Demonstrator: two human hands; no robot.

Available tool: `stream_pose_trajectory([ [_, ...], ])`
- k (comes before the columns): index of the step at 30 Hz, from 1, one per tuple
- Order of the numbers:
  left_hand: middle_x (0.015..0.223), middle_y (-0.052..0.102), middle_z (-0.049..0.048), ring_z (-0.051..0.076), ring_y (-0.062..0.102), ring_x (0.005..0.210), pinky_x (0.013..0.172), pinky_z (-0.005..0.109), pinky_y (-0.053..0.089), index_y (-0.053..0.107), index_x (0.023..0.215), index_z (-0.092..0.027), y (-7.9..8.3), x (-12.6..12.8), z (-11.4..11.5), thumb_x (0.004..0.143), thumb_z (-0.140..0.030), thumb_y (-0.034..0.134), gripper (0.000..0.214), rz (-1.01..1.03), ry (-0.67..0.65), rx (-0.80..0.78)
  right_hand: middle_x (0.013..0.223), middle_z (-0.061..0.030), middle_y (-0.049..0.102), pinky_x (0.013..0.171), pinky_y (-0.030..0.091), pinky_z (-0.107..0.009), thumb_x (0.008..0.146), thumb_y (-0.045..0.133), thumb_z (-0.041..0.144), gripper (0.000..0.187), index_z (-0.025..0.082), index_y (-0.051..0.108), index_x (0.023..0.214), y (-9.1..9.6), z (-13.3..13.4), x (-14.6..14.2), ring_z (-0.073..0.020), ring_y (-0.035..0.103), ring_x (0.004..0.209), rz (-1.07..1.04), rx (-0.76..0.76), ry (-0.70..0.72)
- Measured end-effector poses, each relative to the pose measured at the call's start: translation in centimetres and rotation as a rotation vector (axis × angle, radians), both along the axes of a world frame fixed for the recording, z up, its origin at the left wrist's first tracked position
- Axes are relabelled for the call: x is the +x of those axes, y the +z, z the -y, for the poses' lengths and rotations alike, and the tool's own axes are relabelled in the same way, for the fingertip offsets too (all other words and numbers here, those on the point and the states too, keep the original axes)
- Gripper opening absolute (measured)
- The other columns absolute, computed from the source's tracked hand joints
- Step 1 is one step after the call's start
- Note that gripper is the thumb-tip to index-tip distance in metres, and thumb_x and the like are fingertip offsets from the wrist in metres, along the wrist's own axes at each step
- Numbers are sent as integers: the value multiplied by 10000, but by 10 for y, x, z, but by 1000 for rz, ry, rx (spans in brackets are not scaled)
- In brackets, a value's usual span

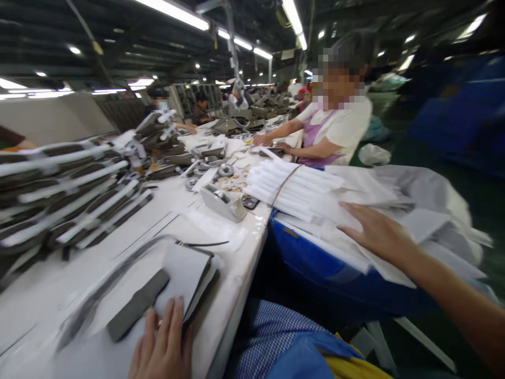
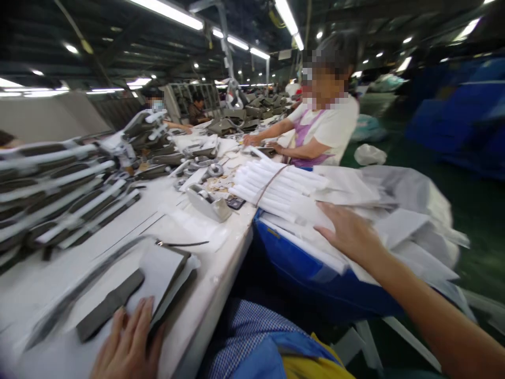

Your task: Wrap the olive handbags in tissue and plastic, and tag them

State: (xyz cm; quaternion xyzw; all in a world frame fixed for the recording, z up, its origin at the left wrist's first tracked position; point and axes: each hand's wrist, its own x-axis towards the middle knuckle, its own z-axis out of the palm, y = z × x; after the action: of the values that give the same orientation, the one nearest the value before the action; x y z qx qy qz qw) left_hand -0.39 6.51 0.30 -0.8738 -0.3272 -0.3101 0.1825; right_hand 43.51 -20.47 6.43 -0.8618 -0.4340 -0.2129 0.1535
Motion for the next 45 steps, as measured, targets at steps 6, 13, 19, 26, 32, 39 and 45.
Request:
stream_pose_trajectory([
  [6, 1514, 431, 25, 329, 330, 1428, 1060, 475, 454, 368, 1497, -236, 13, 2, 20, 954, -210, 533, 569, -155, 162, -10, 1419, -30, 556, 1124, 423, -440, 898, 531, 573, 580, 280, 505, 1398, 74, -140, -89, -268, 565, 1256, -69, 201, 703],
  [13, 1501, 461, 25, 318, 372, 1408, 1059, 478, 461, 404, 1471, -252, 9, 6, 19, 954, -245, 547, 537, -111, 207, -12, 1461, -27, 515, 1133, 378, -436, 877, 631, 437, 486, 288, 597, 1338, 102, -285, -234, -265, 493, 1324, -189, -83, 1491],
  [19, 1245, 642, 108, 280, 583, 1156, 972, 429, 506, 504, 1368, -155, 6, 5, 21, 945, -168, 521, 424, -33, 149, -21, 1428, -140, 536, 1073, 424, -483, 896, 624, 402, 439, 236, 639, 1302, 56, -323, -275, -309, 540, 1265, -74, -307, 1683],
  [26, 1012, 670, 93, 234, 615, 966, 888, 354, 519, 617, 1110, -128, 7, 3, 19, 978, -137, 414, 242, 86, 12, -56, 1431, -136, 530, 1086, 400, -498, 979, 482, 403, 393, 261, 627, 1315, 15, -326, -270, -283, 500, 1285, -140, -290, 1728],
  [32, 1023, 692, 107, 242, 627, 970, 896, 366, 538, 630, 1106, -102, 5, 1, 18, 981, -124, 370, 289, 121, -57, -37, 1451, -109, 511, 1104, 382, -496, 995, 437, 405, 400, 262, 622, 1320, 13, -328, -272, -275, 463, 1304, -96, -316, 1753],
  [39, 1059, 698, 133, 271, 637, 999, 904, 415, 559, 609, 1168, -82, 9, -3, 18, 932, -87, 441, 290, 146, -104, -72, 1438, -118, 527, 1142, 341, -486, 1001, 421, 410, 419, 220, 635, 1307, 12, -329, -272, -269, 430, 1341, -213, -353, 1791],
  [45, 1141, 677, 87, 165, 616, 1113, 1001, 282, 513, 586, 1202, -156, 23, -10, 26, 887, -24, 525, 348, 446, -339, -252, 1436, -94, 539, 1206, 213, -492, 1020, 379, 393, 421, 212, 634, 1303, 6, -333, -271, -248, 323, 1444, -324, -433, 1807],
])
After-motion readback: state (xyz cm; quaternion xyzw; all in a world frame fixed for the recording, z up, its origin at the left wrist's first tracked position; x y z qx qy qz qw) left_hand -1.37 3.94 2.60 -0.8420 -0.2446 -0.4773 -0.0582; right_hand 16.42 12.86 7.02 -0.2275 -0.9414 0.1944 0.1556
